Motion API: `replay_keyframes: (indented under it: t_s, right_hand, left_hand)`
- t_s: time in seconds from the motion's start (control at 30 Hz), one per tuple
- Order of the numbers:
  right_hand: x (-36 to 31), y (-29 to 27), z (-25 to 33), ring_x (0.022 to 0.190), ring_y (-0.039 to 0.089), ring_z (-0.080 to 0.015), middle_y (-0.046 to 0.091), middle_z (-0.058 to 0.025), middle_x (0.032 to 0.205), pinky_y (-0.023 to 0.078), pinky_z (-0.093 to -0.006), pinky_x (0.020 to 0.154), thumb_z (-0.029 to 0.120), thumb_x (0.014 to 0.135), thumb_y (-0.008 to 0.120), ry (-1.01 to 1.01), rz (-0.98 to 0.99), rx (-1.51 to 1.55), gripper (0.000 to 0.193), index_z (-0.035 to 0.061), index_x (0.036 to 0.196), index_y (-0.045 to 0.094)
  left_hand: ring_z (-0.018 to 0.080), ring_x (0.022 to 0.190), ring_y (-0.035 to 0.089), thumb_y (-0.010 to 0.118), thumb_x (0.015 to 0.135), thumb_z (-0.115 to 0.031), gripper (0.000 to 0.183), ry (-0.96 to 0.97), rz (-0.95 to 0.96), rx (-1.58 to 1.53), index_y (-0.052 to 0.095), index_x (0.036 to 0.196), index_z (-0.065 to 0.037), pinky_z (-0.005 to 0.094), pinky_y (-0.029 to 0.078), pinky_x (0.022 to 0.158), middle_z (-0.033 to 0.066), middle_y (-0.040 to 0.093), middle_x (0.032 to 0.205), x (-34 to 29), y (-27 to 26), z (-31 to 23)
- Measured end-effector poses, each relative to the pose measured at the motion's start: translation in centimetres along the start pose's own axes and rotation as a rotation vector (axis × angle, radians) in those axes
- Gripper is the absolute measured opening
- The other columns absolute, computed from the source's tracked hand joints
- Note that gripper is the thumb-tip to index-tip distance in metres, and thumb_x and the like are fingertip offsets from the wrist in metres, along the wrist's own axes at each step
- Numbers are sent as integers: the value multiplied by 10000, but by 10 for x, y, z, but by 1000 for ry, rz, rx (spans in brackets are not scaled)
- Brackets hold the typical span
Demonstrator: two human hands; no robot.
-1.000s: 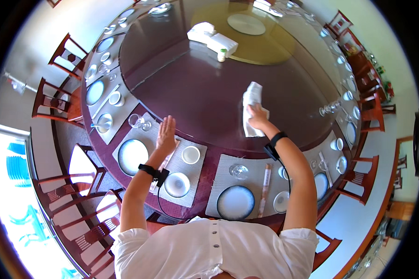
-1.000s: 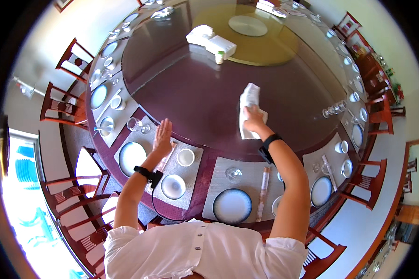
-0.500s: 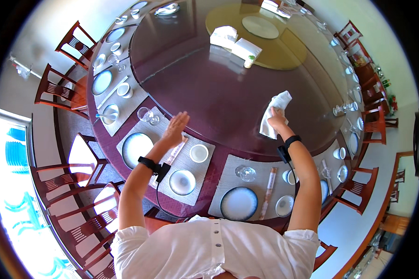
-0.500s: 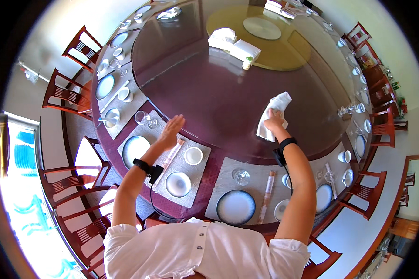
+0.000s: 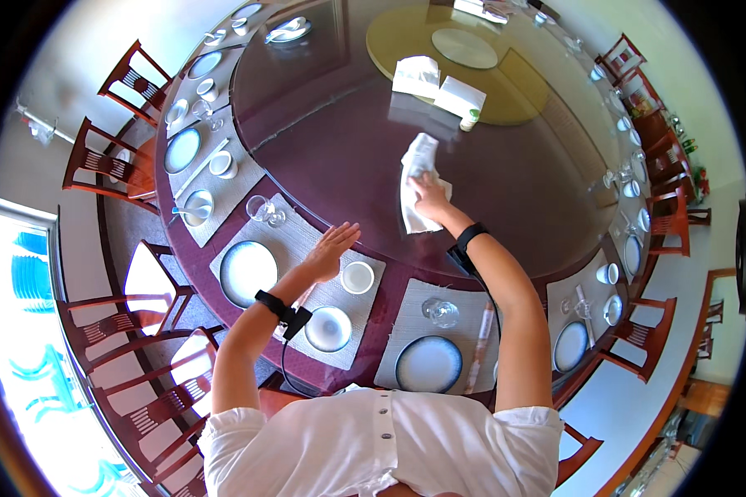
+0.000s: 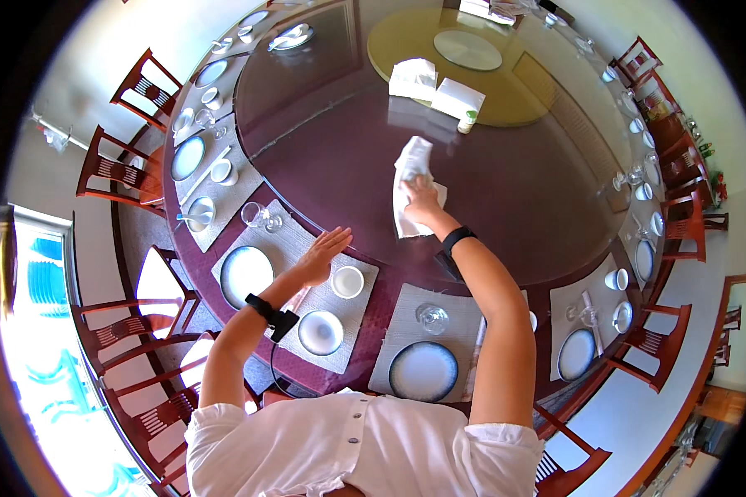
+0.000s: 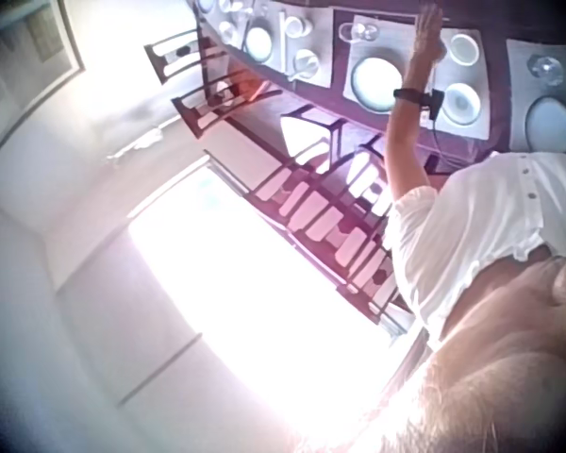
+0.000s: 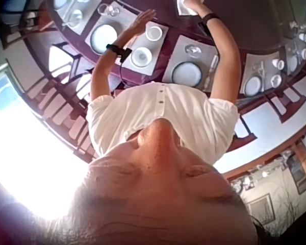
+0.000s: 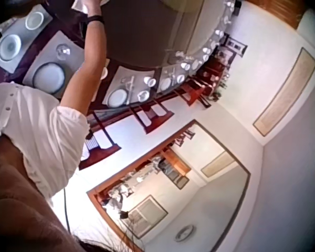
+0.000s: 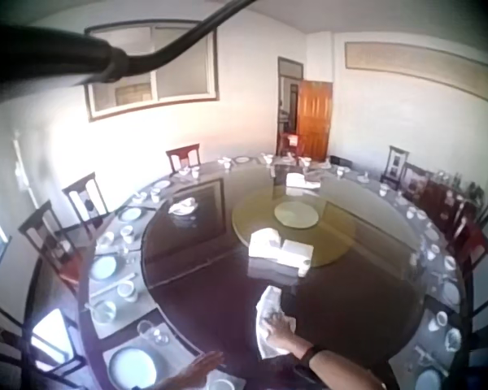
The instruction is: The person sets a large round dining table by placing plates, bowls, spoons, and napkins at various seats and wiping the table surface with a cloth.
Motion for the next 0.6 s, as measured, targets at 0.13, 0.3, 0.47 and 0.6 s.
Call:
replay_keyframes:
  t_s: [0.13,0.3,0.47,0.6]
  right_hand:
    - [-26,13,31,1384,314,-454,205,-292,1546,246,-508,1126,171,855,516,-144,15,-57,628,218,1471,405]
    - [-65,0,-26,1426,241,-438,202,-276,1548,225,-518,1136,172,824,557,-54,-3,-38,682,153,1482,378]
    - [-93,-12,-102,1452,194,-405,188,-290,1551,201,-512,1141,199,824,524,203,17,-145,743,170,1525,279]
    - [-99,-19,-120,1453,194,-400,199,-296,1546,229,-485,1130,187,805,518,310,34,-105,756,166,1525,287]
  left_hand:
    - [252,1500,64,515,731,209,917,-239,-176,-37,186,1539,-75,390,45,1224,122,97,1619,7,-30,32]
    - [274,1501,48,578,730,100,906,-323,-311,84,175,1530,-39,383,31,1224,139,85,1618,-2,-28,50]
    - [214,1500,80,493,739,203,885,-86,-86,66,222,1531,-86,355,50,1224,95,129,1619,-1,5,6]
    - [227,1502,66,485,711,197,918,-128,-170,111,200,1537,-86,363,40,1225,95,118,1621,2,-16,28]
Point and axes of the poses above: each hand's wrist, its own x-axis towards the middle knuckle, its own y-axis out of the palm, z = x × y, the point moved 8 cm from there along x, towards the middle knuckle
